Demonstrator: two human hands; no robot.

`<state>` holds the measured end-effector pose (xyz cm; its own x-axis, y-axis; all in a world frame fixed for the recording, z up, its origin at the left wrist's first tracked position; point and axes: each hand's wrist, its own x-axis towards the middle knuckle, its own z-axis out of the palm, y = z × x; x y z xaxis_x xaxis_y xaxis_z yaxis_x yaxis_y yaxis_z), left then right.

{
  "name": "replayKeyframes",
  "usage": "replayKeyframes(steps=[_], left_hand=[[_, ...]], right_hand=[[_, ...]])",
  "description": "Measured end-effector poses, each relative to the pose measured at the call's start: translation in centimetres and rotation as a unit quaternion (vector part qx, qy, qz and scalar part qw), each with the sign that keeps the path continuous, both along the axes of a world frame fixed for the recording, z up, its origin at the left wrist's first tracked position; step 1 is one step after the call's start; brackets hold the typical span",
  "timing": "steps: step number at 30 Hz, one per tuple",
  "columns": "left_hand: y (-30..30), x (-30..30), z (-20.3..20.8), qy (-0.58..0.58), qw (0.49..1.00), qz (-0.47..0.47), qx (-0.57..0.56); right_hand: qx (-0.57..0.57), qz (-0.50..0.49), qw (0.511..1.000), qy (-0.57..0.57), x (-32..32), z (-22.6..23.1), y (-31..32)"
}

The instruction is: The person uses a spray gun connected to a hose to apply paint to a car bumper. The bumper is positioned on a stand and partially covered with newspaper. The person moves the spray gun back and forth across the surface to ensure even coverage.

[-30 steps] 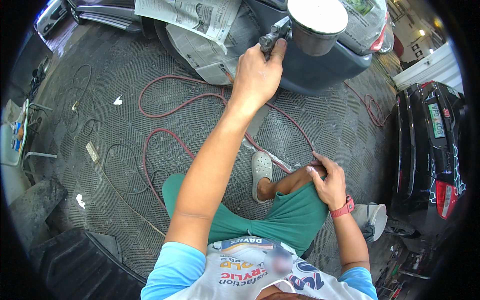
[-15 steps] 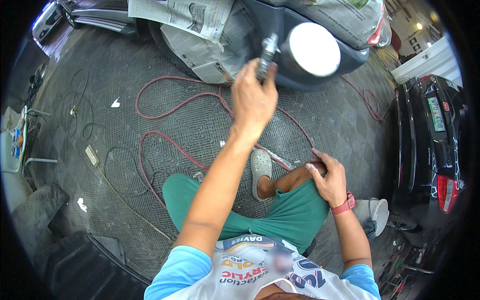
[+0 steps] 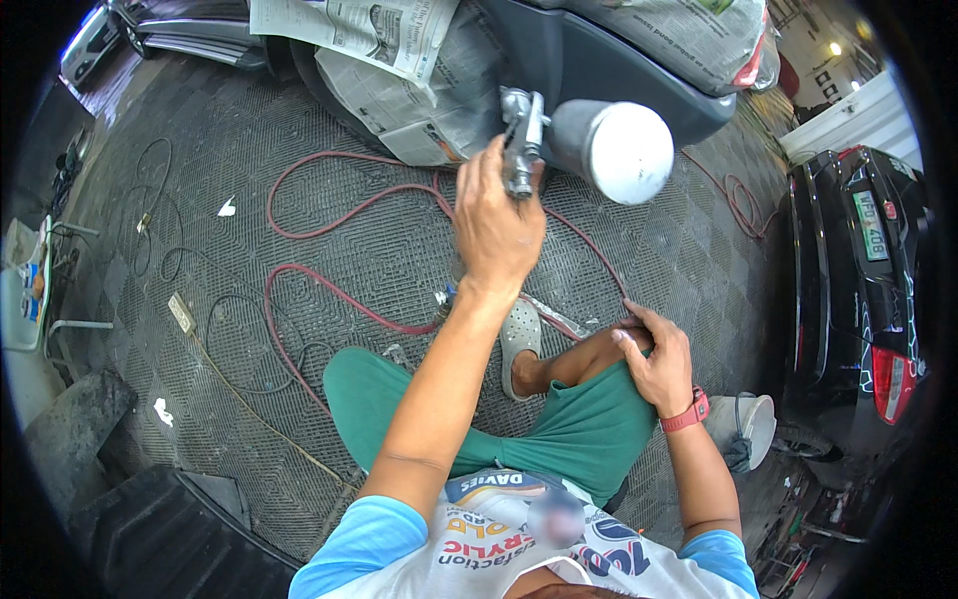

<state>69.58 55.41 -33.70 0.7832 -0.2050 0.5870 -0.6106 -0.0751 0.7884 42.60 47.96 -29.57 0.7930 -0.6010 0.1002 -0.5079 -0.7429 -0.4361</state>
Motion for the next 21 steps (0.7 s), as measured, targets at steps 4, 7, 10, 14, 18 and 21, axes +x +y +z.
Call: replayKeyframes(steps=[4,7,10,14,18,21], left_hand=[[-0.5,-2.2,-0.1,0.02,0.996,-0.078,0.045],[-0.7,-3.4,0.1,0.037,0.989,-0.131,0.05],[-0.7,-3.4,0.4,0.033,0.99,-0.126,0.059],[-0.5,-1.5,1.3,-0.014,0.997,-0.063,0.042],[-0.5,0.4,3.2,-0.059,0.998,-0.01,0.0],[-0.6,0.9,4.4,-0.073,0.997,-0.004,0.013]], right_hand=[[0.003,0.0,1.0,0.007,0.2,0.1,0.1],[0.007,-0.002,1.0,0.01,0.2,0.2,0.1],[0.007,-0.008,1.0,0.006,-0.1,0.2,0.2],[-0.012,-0.007,1.0,-0.003,-0.6,-0.1,0.1],[-0.004,-0.008,1.0,-0.008,-0.6,-0.1,0.0],[0.003,-0.009,1.0,-0.006,-0.5,-0.2,0.0]])
